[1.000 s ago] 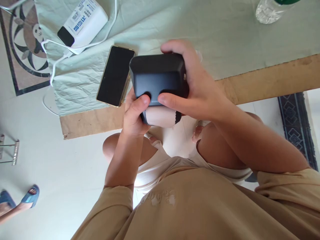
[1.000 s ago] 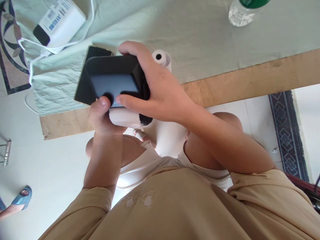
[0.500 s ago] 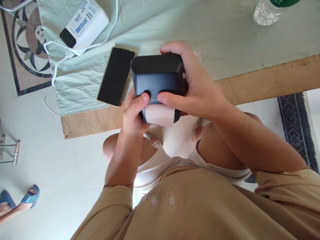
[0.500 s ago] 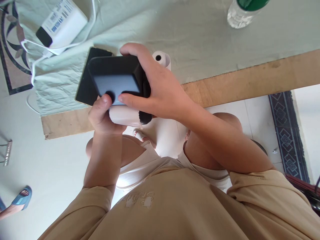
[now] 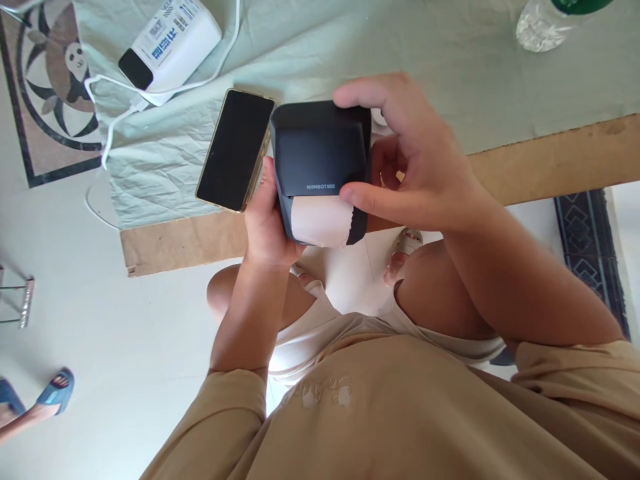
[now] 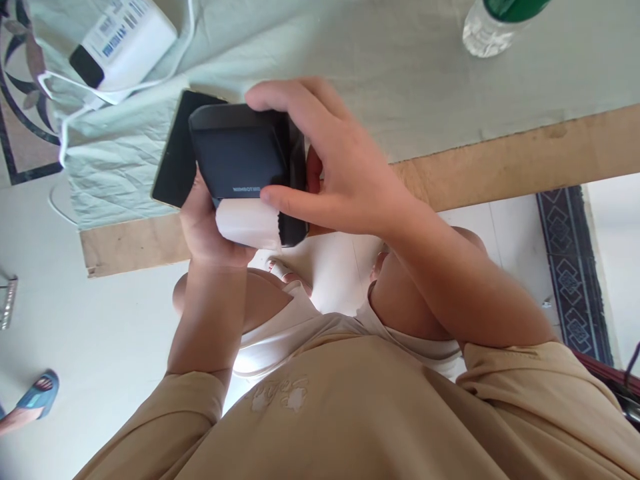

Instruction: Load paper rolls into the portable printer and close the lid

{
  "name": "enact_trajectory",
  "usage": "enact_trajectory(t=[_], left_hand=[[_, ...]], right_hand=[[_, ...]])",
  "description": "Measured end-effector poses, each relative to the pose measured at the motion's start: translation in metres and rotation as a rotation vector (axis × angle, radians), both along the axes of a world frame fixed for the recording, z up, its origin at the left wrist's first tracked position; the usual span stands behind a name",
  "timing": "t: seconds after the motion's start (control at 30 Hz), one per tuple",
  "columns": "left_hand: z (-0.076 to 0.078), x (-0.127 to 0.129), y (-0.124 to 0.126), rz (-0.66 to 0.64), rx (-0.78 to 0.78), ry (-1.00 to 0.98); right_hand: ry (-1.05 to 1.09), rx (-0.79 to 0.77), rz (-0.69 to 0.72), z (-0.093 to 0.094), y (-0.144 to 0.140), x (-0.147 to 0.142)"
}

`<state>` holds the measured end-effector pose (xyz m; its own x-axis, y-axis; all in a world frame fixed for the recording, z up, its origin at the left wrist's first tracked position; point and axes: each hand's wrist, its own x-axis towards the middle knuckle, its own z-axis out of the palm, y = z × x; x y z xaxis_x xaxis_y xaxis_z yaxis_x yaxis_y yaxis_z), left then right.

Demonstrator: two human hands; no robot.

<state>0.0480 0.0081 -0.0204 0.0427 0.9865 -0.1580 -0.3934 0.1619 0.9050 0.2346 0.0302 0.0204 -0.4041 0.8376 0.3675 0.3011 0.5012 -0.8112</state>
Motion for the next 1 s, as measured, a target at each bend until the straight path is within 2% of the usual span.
enact_trajectory(t=[0.17, 0.33, 0.43, 0.53, 0.63, 0.7, 0.73, 0.83, 0.9, 1.0], left_hand=[[0.002, 0.000, -0.002, 0.137, -0.045, -0.032], [0.010, 0.001, -0.003, 0.079, -0.087, -0.130], [0.011, 0.002, -0.004, 0.025, 0.023, -0.147], [0.011, 0.003, -0.005, -0.068, 0.071, -0.128], [0.009, 0.004, -0.007, -0.156, 0.040, -0.099], [0.009, 0.003, -0.008, -0.165, 0.054, -0.082], [0.009, 0.003, -0.008, -0.165, 0.067, -0.073], [0.010, 0.003, -0.010, -0.180, 0.065, -0.039], [0.011, 0.003, -0.011, -0.200, 0.070, -0.017], [0.011, 0.004, -0.010, -0.193, 0.109, -0.011]], right_hand=[[-0.027, -0.026, 0.048, 0.005, 0.000, 0.002], [-0.113, 0.054, 0.053, 0.013, 0.000, 0.008], [-0.121, 0.197, -0.062, 0.015, -0.002, 0.012], [-0.009, 0.286, -0.283, 0.013, -0.005, 0.012], [0.131, 0.253, -0.449, 0.007, -0.007, 0.009], [0.123, 0.257, -0.476, 0.007, -0.007, 0.007], [0.031, 0.270, -0.465, 0.008, -0.008, 0.007], [-0.417, 0.292, -0.354, 0.018, -0.011, 0.006], [-0.637, 0.226, -0.296, 0.026, -0.016, 0.004], [-0.820, 0.093, -0.277, 0.036, -0.021, -0.001]])
